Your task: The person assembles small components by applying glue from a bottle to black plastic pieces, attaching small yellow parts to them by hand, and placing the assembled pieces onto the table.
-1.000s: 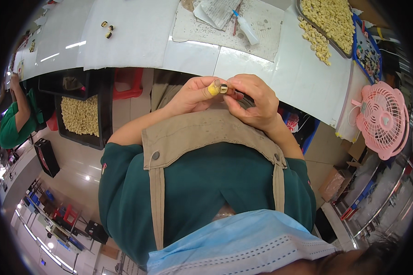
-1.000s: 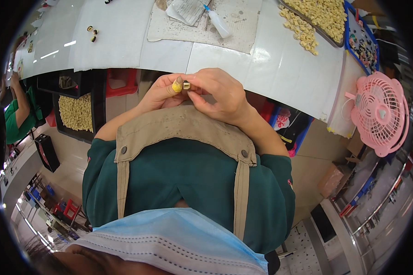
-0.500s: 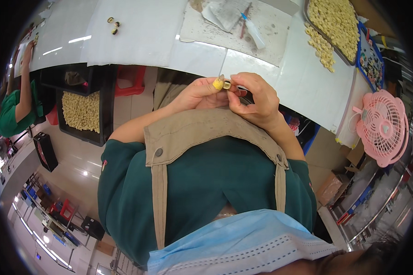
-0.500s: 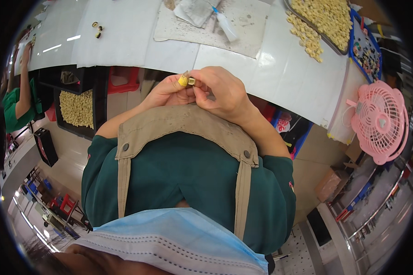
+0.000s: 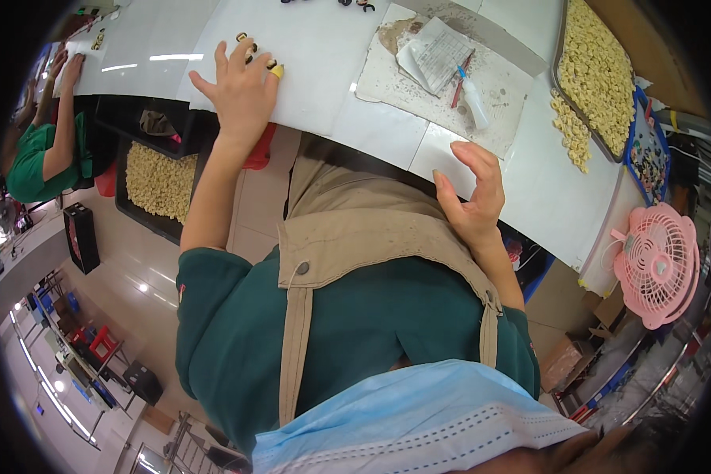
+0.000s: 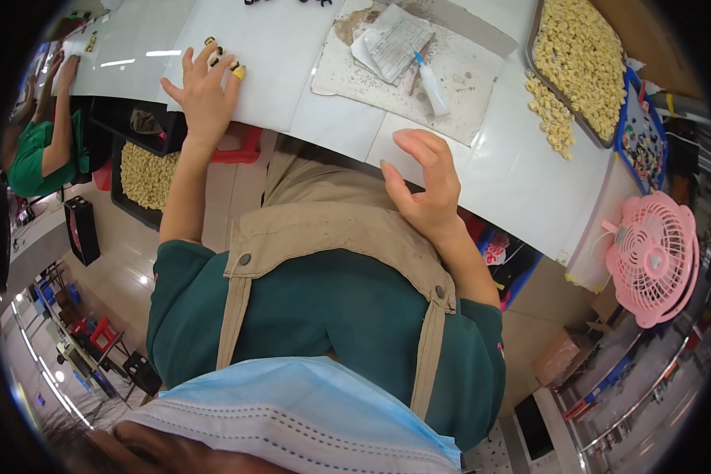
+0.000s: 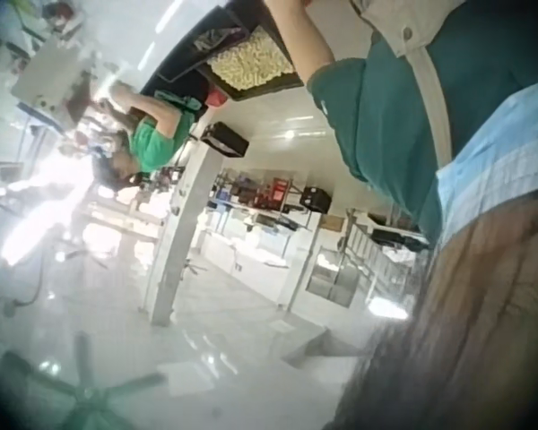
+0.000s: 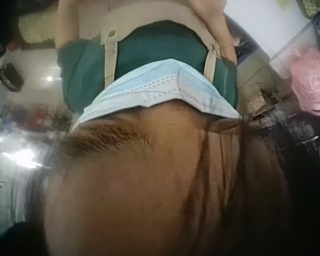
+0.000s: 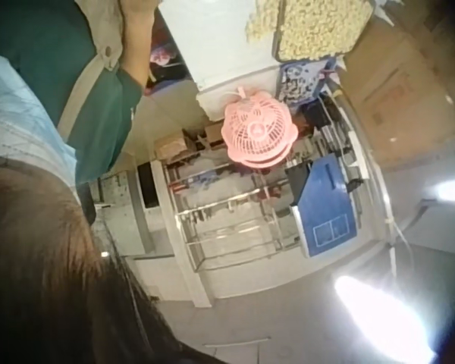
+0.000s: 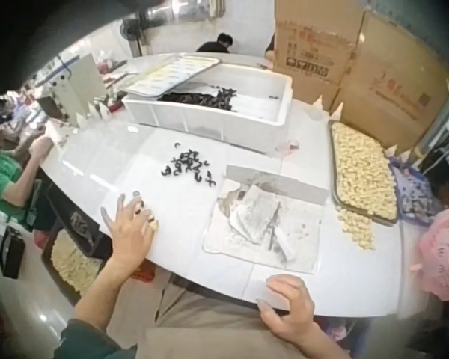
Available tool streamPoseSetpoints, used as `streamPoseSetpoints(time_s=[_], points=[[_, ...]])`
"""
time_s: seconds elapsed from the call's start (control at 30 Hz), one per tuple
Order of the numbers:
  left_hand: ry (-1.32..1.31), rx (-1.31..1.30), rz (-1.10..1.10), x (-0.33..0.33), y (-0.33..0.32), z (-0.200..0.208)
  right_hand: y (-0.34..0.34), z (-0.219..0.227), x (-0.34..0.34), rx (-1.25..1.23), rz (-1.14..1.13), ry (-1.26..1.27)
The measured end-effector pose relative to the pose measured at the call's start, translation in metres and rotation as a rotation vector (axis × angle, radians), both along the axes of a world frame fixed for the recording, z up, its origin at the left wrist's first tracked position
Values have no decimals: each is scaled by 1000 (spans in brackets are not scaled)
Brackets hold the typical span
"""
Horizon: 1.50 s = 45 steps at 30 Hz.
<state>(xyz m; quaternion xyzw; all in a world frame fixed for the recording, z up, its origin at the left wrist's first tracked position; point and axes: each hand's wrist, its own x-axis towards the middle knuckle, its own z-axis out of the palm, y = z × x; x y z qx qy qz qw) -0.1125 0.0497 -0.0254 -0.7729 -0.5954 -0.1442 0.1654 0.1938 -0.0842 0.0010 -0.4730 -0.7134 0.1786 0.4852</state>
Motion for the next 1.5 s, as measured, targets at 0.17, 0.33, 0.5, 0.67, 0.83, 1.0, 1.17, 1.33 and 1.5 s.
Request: streamPoseSetpoints(time_s=[0.17,0.33,0.5,0.67,0.83,1.0,1.17,1.33,1.5], points=[[-80,127,-195,33,34,32,-3,-3,4,-7,-67,9],[-737,43,-847,79,125,4,-9,3,7,-19,-80,4],[-579,-125,-927,83,131,16,-12,-1,15,-39,-117,36],[-706,-4,-934,85,102,21,18,0,25,39,-222,-59],[-1267,-634,-560,87,0,14,50,-6,32,-118,-387,-315],[-1810,-1055,-455,105,-85,9,48,-14,37,-262,-356,-202],[-1935,-1249,-310,111,-112,-2,7,-5,30,-455,-291,303],[-1948,-1311,-371,115,-118,-3,-32,17,13,-329,-246,257],[-1938,-1382,-328,117,-121,4,-46,10,8,-143,-216,174]])
